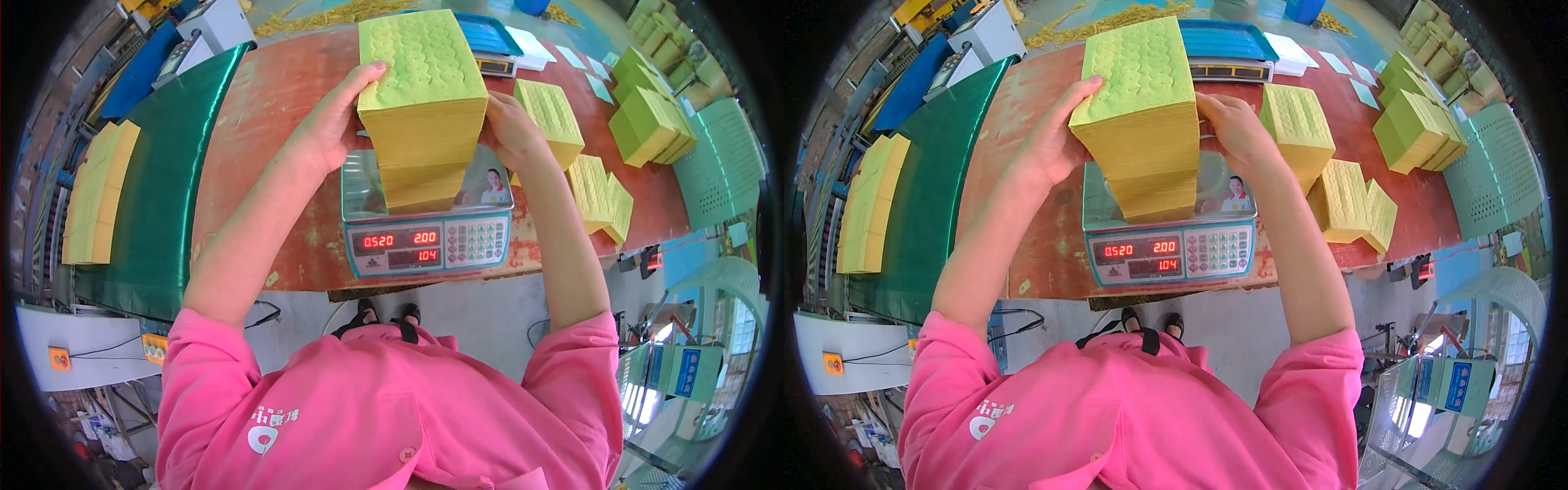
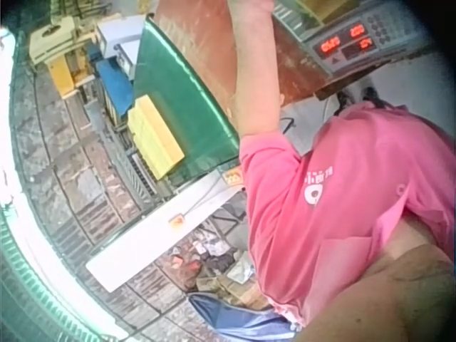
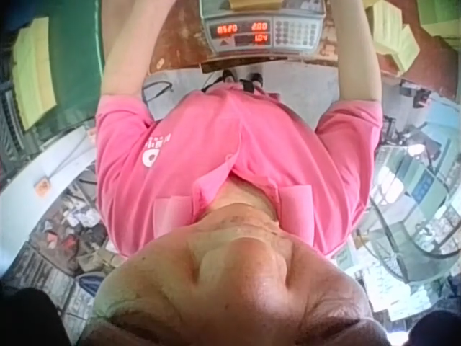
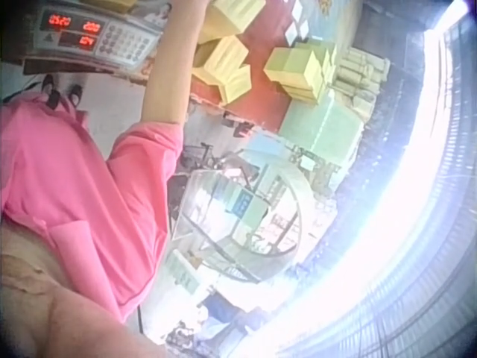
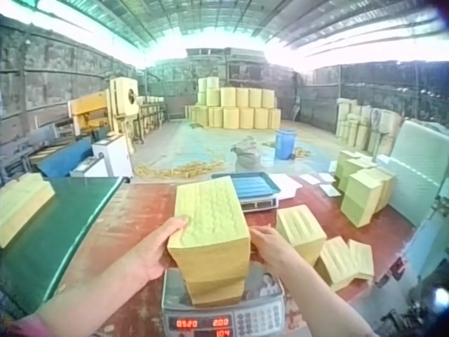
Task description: Weigh stacks of paper on a digital scale and move them to a conveyor belt.
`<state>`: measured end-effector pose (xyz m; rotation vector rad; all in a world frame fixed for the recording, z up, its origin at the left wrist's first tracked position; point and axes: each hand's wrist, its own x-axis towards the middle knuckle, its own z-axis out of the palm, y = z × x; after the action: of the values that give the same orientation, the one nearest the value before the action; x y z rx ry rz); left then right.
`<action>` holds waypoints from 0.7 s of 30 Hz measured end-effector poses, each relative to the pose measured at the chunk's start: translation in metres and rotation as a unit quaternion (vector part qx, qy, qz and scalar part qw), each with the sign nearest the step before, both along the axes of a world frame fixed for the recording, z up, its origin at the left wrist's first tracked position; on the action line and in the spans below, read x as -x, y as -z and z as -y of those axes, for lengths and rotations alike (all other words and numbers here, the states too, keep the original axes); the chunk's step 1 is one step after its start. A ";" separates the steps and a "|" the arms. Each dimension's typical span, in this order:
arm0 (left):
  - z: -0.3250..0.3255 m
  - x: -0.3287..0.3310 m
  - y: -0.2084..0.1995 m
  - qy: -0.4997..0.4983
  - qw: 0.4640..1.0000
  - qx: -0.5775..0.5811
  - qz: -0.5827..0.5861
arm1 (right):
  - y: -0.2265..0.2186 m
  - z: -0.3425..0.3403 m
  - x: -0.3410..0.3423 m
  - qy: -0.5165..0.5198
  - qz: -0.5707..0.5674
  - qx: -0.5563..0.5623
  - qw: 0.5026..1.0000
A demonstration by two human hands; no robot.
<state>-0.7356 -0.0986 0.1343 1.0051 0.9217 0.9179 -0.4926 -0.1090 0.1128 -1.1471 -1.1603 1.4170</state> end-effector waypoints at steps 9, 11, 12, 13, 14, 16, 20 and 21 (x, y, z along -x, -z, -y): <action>0.005 -0.004 0.003 -0.050 0.998 -0.025 -0.016 | 0.006 -0.003 0.008 0.008 0.030 -0.031 0.999; 0.005 -0.003 0.003 -0.056 0.997 -0.036 -0.026 | 0.012 -0.006 0.008 0.035 0.038 -0.048 0.998; 0.007 -0.004 0.003 -0.057 0.997 -0.034 -0.027 | 0.016 -0.008 0.008 0.034 0.038 -0.046 0.998; 0.008 -0.005 0.001 -0.059 0.996 -0.044 -0.050 | 0.019 -0.009 0.007 0.047 0.048 -0.052 0.996; 0.009 -0.007 0.000 -0.060 0.994 -0.054 -0.072 | 0.021 -0.010 0.006 0.059 0.058 -0.059 0.995; 0.010 -0.012 0.003 -0.063 0.994 -0.058 -0.071 | 0.023 -0.008 0.006 0.071 0.069 -0.064 0.993; 0.006 -0.009 0.010 -0.096 0.992 -0.070 -0.052 | 0.038 -0.016 0.002 0.102 0.150 -0.114 0.977; 0.002 -0.007 0.019 -0.096 0.992 -0.069 -0.052 | 0.043 -0.015 0.001 0.101 0.150 -0.113 0.977</action>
<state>-0.7284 -0.1003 0.1152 1.1035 1.0681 1.1117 -0.4937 -0.0940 0.0694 -1.3032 -1.3336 0.9531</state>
